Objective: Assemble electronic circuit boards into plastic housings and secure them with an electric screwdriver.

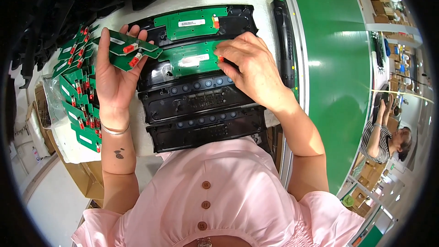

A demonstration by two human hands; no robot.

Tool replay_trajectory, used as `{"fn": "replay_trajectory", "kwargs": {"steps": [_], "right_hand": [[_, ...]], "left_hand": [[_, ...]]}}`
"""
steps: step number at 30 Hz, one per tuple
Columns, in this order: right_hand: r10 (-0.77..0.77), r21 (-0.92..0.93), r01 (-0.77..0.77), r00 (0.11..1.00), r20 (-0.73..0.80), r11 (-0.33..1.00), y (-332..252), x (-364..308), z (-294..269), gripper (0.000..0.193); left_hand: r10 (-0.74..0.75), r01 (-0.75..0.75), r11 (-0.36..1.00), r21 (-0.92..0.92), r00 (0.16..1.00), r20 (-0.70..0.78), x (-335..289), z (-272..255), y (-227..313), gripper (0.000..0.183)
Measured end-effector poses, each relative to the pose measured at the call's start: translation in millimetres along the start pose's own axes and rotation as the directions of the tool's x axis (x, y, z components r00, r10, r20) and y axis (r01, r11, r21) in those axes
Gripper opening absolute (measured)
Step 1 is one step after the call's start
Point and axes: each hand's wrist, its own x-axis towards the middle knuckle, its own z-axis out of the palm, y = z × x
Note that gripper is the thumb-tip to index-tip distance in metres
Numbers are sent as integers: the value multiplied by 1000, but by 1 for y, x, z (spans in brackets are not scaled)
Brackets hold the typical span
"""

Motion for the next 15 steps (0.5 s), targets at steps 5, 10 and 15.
{"fn": "replay_trajectory", "kwargs": {"steps": [5,10,15], "right_hand": [[2,56,2,997,-76,998,-13,1,-9,26],[-24,362,107,974,-227,926,-49,31,-8,26],[37,324,-11,997,-74,946,-56,41,-5,28]], "left_hand": [[9,-20,992,124,996,87,-10,2,-8,50],[-119,88,991,104,930,347,-21,8,-24,61],[-202,96,955,282,905,375,-27,10,-31,66]]}}
